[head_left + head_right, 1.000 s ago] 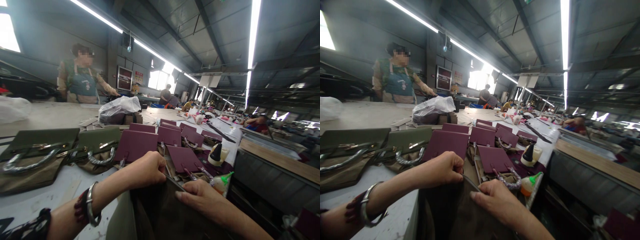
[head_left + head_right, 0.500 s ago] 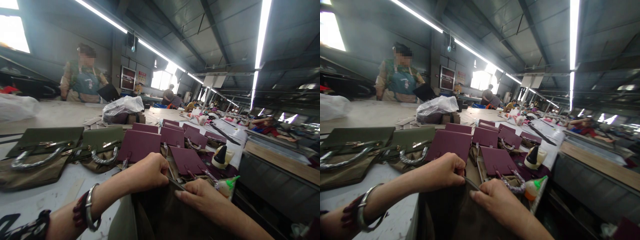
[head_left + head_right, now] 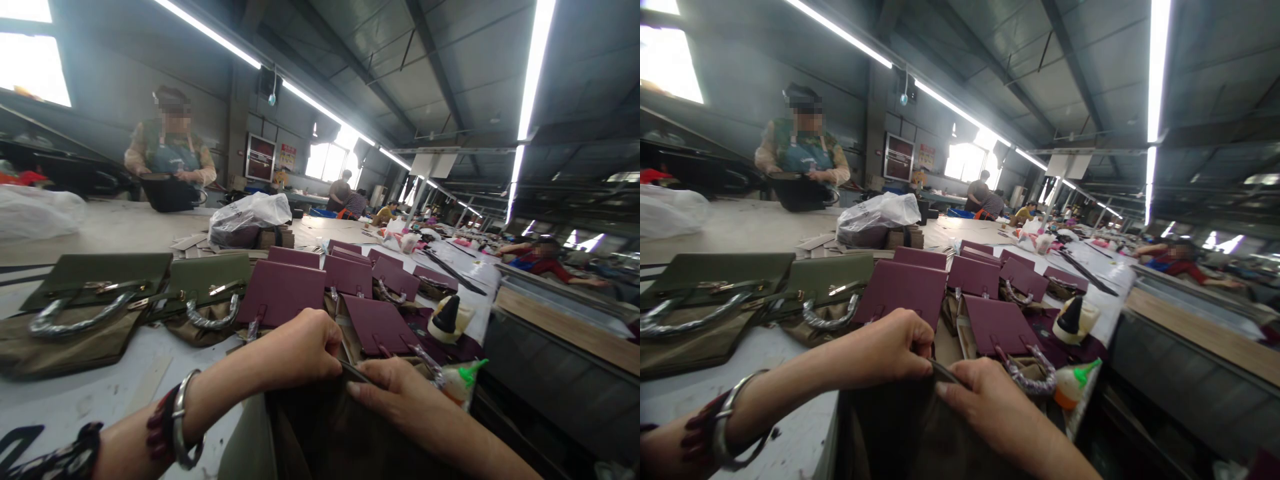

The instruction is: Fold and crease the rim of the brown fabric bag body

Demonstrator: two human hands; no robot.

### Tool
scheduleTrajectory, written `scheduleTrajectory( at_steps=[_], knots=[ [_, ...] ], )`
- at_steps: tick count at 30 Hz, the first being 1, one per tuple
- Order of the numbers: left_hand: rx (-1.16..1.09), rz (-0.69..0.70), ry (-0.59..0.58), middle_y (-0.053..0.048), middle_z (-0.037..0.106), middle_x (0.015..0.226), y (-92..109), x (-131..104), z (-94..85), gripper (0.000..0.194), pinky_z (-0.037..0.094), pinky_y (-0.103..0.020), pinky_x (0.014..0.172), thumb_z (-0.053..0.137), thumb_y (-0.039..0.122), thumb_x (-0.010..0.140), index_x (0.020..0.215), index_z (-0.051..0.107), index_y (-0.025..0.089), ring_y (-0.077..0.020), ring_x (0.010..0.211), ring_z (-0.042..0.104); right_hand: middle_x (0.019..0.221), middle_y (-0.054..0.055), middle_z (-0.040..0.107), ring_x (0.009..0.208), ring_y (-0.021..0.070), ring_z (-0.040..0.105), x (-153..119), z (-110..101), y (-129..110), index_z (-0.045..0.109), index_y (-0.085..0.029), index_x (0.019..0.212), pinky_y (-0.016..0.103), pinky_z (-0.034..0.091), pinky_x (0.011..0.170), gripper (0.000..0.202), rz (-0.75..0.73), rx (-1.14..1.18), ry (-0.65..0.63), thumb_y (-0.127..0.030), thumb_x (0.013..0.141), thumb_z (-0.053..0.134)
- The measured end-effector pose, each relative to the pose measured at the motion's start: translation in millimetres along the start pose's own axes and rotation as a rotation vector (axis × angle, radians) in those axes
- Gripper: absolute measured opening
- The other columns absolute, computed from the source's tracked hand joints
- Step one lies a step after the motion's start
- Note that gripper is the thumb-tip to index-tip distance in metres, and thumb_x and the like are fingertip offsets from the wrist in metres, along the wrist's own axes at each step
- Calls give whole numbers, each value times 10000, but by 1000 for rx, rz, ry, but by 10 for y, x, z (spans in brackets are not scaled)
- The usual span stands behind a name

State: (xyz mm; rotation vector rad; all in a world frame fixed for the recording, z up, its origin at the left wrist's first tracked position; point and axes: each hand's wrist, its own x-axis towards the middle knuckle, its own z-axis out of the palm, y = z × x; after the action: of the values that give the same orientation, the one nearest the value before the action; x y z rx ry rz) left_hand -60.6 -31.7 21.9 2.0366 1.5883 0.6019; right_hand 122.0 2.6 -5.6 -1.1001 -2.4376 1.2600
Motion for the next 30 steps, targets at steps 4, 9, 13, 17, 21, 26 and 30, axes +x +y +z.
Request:
scheduleTrajectory(
  at_steps=[4,9,13,17,21,26,30],
  knots=[
    [-10,22,0,61,403,418,-17,-1,-1,66,208,-159,329,524,199,558,520,541,148,-74,420,366,579,-28,492,498,83,383,9,1,-38,606,-141,758,178,304,461,313,6,-23,-8,-423,791,475],
    [-27,22,-8,60,399,411,-14,16,-12,59,207,-155,329,515,185,555,514,530,146,-75,422,376,558,-41,439,506,80,357,23,10,-79,562,-147,702,180,278,454,274,-13,-85,-2,-384,799,467],
    [-24,7,-19,58,405,420,2,10,-20,53,207,-153,339,520,170,556,528,548,136,-76,435,381,543,-50,391,520,81,350,51,28,-115,474,-160,619,193,244,449,269,-48,-227,40,-348,810,449],
    [-42,-1,-30,63,404,431,16,-24,-32,82,207,-150,348,525,184,569,560,580,123,-73,438,375,514,-54,385,501,78,364,55,47,-152,389,-169,561,212,218,451,300,-54,-345,89,-323,814,436],
    [-44,1,-22,67,385,421,42,-33,-31,70,197,-146,348,520,165,565,539,568,121,-69,438,373,514,-48,404,512,82,395,46,62,-157,364,-173,548,212,229,471,311,-66,-367,122,-310,820,425],
    [5,27,20,70,353,397,50,6,5,75,172,-162,347,506,157,555,489,526,128,-65,423,324,528,-34,444,527,94,430,34,77,-152,385,-177,555,216,239,487,278,-62,-421,186,-285,805,442],
    [76,49,41,55,435,439,18,44,55,78,209,-173,377,508,170,567,532,569,134,-81,451,388,540,-13,494,539,104,473,31,65,-157,423,-175,556,221,248,491,265,-90,-432,200,-260,806,430]
  ],
)
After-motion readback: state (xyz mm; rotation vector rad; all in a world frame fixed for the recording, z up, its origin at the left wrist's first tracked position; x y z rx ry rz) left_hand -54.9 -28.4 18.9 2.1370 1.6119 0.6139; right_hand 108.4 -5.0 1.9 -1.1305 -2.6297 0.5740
